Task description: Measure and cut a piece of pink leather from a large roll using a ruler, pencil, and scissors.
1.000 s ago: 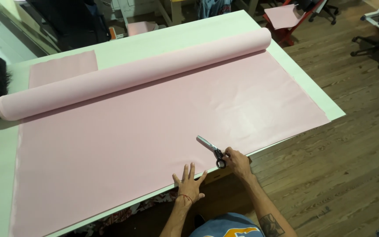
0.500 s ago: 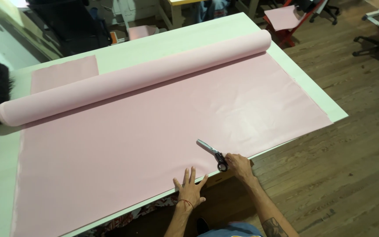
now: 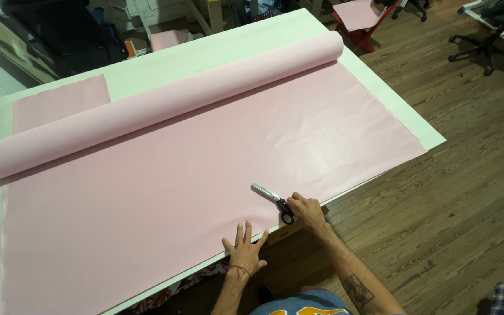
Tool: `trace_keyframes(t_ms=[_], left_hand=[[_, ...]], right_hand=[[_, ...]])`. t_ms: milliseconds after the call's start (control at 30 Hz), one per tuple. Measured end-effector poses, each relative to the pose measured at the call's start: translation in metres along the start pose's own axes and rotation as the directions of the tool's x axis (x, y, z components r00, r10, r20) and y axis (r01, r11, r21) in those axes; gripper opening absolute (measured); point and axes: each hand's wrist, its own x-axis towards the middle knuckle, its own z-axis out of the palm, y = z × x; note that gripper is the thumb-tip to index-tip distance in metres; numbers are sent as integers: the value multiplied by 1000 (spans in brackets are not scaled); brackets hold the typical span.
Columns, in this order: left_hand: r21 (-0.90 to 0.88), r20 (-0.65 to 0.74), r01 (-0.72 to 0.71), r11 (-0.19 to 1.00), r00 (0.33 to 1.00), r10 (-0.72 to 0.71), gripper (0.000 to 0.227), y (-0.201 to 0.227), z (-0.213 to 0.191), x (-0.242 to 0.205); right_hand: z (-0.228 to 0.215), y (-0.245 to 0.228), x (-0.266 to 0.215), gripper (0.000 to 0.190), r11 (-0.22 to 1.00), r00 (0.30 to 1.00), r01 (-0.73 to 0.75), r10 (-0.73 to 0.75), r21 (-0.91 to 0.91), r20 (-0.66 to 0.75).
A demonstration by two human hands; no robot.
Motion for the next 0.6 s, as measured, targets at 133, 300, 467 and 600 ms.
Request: trace_keyframes(t_ms=[133, 300, 467, 600], left_hand=[[-17, 11, 16, 1000, 1000, -15, 95, 3, -8, -7], [-1, -25, -1, 1000, 1000, 1, 96, 1, -1, -3], [-10, -13, 6, 1000, 1000, -7, 98, 1, 1, -1], [15, -13, 13, 1000, 1000, -13, 99, 1, 0, 0]], right_hand=[[3, 0, 2, 21, 1000, 1000, -13, 14, 8, -20], [6, 3, 4, 21, 999, 999, -39, 39, -14, 4], [20, 12, 6, 17, 996, 996, -84, 83, 39, 43], [19, 13, 5, 18, 992, 992, -112, 109, 54, 62]])
